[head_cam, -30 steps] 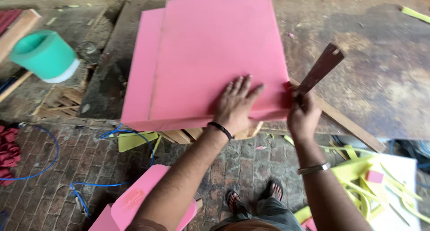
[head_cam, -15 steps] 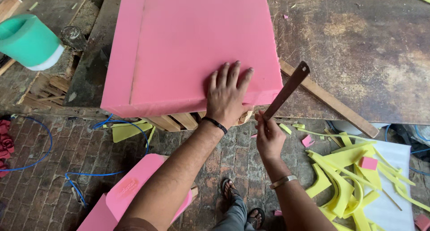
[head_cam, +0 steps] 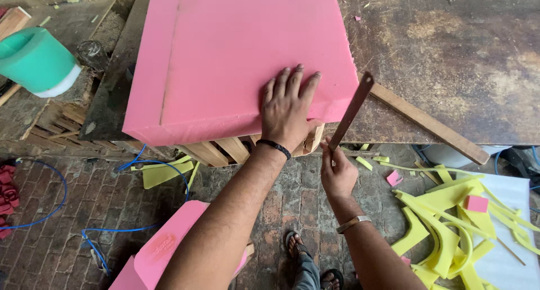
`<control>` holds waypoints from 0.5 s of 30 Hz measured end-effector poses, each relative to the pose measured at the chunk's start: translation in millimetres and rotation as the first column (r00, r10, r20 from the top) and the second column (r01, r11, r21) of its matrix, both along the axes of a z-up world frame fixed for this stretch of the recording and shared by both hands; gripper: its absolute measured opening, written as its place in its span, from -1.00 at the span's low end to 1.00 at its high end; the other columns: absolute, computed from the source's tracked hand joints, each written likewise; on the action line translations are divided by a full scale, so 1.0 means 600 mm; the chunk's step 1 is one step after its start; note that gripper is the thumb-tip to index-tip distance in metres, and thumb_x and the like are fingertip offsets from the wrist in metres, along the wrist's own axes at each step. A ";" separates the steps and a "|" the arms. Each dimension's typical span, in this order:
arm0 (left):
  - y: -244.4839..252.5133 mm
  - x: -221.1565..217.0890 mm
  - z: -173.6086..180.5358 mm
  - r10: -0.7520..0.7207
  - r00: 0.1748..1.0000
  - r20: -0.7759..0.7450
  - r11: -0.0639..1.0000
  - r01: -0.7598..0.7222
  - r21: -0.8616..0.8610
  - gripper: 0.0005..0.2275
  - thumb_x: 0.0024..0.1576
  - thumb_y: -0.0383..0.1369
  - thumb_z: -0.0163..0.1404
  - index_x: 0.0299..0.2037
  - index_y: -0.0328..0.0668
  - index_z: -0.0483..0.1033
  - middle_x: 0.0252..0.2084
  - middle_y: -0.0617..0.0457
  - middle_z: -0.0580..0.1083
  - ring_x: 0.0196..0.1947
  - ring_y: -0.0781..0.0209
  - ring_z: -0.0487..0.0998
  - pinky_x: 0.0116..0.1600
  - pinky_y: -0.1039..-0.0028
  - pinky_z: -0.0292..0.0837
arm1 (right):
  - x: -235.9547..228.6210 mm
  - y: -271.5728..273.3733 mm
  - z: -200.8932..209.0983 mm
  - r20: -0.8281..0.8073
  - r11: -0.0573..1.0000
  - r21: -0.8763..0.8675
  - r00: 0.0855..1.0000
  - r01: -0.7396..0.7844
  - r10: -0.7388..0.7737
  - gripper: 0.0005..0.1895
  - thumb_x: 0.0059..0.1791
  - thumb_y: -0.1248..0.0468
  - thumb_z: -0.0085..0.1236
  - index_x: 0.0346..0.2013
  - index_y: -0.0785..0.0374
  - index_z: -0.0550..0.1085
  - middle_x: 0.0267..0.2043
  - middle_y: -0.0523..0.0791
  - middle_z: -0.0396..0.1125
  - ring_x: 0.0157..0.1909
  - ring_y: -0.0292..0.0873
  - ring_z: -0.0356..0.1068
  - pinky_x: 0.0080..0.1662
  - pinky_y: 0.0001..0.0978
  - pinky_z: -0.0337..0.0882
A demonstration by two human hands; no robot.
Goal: The person cuts a large pink foam sheet into smaller rectangular pieces using a long metal blade and a wooden straightedge as a guide. They repeatedly measure, align, and slice the foam, then stack the cut pieces on a wooden frame.
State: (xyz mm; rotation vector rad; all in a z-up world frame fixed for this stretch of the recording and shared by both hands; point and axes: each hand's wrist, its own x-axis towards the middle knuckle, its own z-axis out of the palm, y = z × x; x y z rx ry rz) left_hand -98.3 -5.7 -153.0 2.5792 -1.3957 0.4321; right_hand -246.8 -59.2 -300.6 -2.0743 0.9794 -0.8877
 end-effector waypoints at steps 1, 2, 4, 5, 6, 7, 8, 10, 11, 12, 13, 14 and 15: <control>0.001 0.002 0.002 -0.002 1.000 0.006 1.000 0.002 0.013 0.04 -0.28 0.13 0.36 0.45 0.13 0.09 0.48 -0.14 0.12 0.47 -0.16 0.11 0.47 -0.03 -0.04 | -0.002 -0.002 -0.001 -0.012 0.998 0.066 1.000 0.006 -0.005 -0.71 0.10 0.19 0.17 0.12 0.10 0.57 -0.31 -0.02 0.56 -0.49 -0.27 0.49 -0.36 -0.34 0.48; 0.004 0.002 0.004 -0.005 1.000 0.011 1.000 0.005 0.028 0.05 -0.31 0.12 0.37 0.45 0.14 0.09 0.48 -0.14 0.12 0.46 -0.15 0.11 0.46 -0.02 -0.04 | -0.006 0.000 -0.003 -0.026 0.991 0.133 1.000 0.013 -0.010 -0.70 0.10 0.18 0.17 0.13 0.09 0.56 -0.33 -0.02 0.56 -0.48 -0.26 0.50 -0.34 -0.35 0.48; 0.003 -0.002 0.003 0.016 1.000 -0.005 1.000 -0.016 0.018 0.04 -0.32 0.13 0.37 0.43 0.14 0.12 0.47 -0.14 0.12 0.45 -0.14 0.11 0.45 -0.05 -0.05 | -0.014 -0.001 -0.009 0.057 0.986 0.165 0.998 -0.028 0.019 -0.68 0.11 0.20 0.14 0.16 0.12 0.53 -0.29 -0.03 0.57 -0.39 -0.27 0.53 -0.29 -0.38 0.50; -0.001 -0.007 0.001 0.039 0.999 -0.027 0.999 -0.039 -0.005 0.03 -0.31 0.16 0.36 0.41 0.13 0.13 0.46 -0.14 0.13 0.45 -0.15 0.11 0.45 -0.08 -0.07 | -0.019 -0.003 -0.012 0.151 0.989 0.126 0.987 -0.074 0.054 -0.68 0.12 0.22 0.13 0.17 0.15 0.51 -0.22 -0.04 0.57 -0.31 -0.28 0.55 -0.26 -0.41 0.52; -0.007 -0.010 -0.001 0.062 0.997 -0.044 0.998 -0.063 -0.029 0.01 -0.31 0.19 0.35 0.39 0.11 0.15 0.45 -0.14 0.14 0.45 -0.15 0.11 0.45 -0.12 -0.08 | -0.019 -0.005 -0.015 0.246 0.990 0.081 0.965 -0.118 0.094 -0.68 0.13 0.24 0.11 0.18 0.19 0.49 -0.16 -0.04 0.57 -0.22 -0.29 0.58 -0.22 -0.44 0.54; -0.010 -0.016 -0.006 0.089 0.996 -0.034 0.995 -0.090 -0.048 0.01 -0.30 0.21 0.33 0.40 0.09 0.16 0.44 -0.16 0.16 0.45 -0.15 0.12 0.45 -0.14 -0.09 | -0.018 -0.007 -0.017 0.225 0.992 0.048 0.969 -0.114 0.101 -0.68 0.12 0.24 0.12 0.17 0.19 0.50 -0.17 -0.03 0.57 -0.25 -0.28 0.58 -0.23 -0.44 0.54; -0.017 -0.025 -0.014 0.108 0.994 -0.025 0.992 -0.110 -0.069 0.01 -0.29 0.22 0.32 0.40 0.07 0.16 0.43 -0.17 0.17 0.44 -0.16 0.13 0.44 -0.16 -0.10 | -0.019 -0.014 -0.018 0.203 0.994 0.013 0.974 -0.105 0.100 -0.69 0.11 0.24 0.13 0.16 0.18 0.51 -0.19 -0.02 0.56 -0.27 -0.27 0.59 -0.24 -0.43 0.54; -0.024 -0.035 -0.030 0.123 0.992 0.008 0.985 -0.121 -0.126 0.00 -0.25 0.25 0.30 0.40 0.02 0.18 0.41 -0.20 0.20 0.43 -0.17 0.15 0.44 -0.18 -0.10 | -0.016 -0.023 -0.021 0.171 0.996 -0.038 0.981 -0.086 0.091 -0.69 0.10 0.24 0.15 0.14 0.19 0.53 -0.21 0.00 0.55 -0.31 -0.25 0.58 -0.26 -0.41 0.54; -0.024 -0.038 -0.039 0.119 0.992 0.033 0.980 -0.112 -0.162 -0.01 -0.23 0.26 0.29 0.39 0.00 0.19 0.40 -0.21 0.22 0.42 -0.19 0.16 0.44 -0.18 -0.10 | -0.014 -0.025 -0.022 0.162 0.996 -0.054 0.983 -0.076 0.084 -0.70 0.10 0.24 0.16 0.13 0.19 0.54 -0.22 0.02 0.54 -0.32 -0.25 0.58 -0.27 -0.39 0.54; -0.025 -0.037 -0.045 0.114 0.992 0.061 0.975 -0.100 -0.199 -0.02 -0.21 0.26 0.28 0.39 -0.02 0.20 0.39 -0.22 0.23 0.40 -0.20 0.18 0.44 -0.18 -0.09 | -0.007 -0.029 -0.021 0.157 0.995 -0.072 0.985 -0.065 0.076 -0.71 0.10 0.24 0.18 0.12 0.20 0.55 -0.24 0.04 0.53 -0.34 -0.24 0.58 -0.27 -0.38 0.54; -0.026 -0.036 -0.049 0.110 0.991 0.077 0.975 -0.093 -0.204 -0.03 -0.20 0.25 0.28 0.39 -0.03 0.21 0.38 -0.21 0.23 0.41 -0.18 0.19 0.44 -0.17 -0.09 | 0.001 -0.034 -0.020 0.168 0.994 -0.088 0.982 -0.067 0.081 -0.71 0.10 0.25 0.18 0.12 0.20 0.54 -0.26 0.04 0.52 -0.35 -0.22 0.57 -0.28 -0.36 0.54; -0.023 -0.034 -0.054 0.108 0.990 0.093 0.975 -0.087 -0.205 -0.05 -0.19 0.24 0.29 0.38 -0.03 0.22 0.38 -0.20 0.24 0.41 -0.17 0.20 0.45 -0.15 -0.08 | 0.008 -0.035 -0.019 0.179 0.992 -0.100 0.980 -0.070 0.087 -0.70 0.10 0.25 0.17 0.12 0.20 0.54 -0.28 0.05 0.51 -0.36 -0.20 0.56 -0.29 -0.35 0.54; -0.021 -0.032 -0.057 0.106 0.988 0.108 0.975 -0.082 -0.207 -0.06 -0.17 0.22 0.29 0.38 -0.03 0.22 0.38 -0.18 0.25 0.41 -0.15 0.21 0.45 -0.13 -0.08 | 0.016 -0.037 -0.019 0.189 0.991 -0.113 0.977 -0.073 0.094 -0.70 0.10 0.26 0.17 0.13 0.20 0.54 -0.30 0.05 0.50 -0.37 -0.19 0.55 -0.30 -0.34 0.54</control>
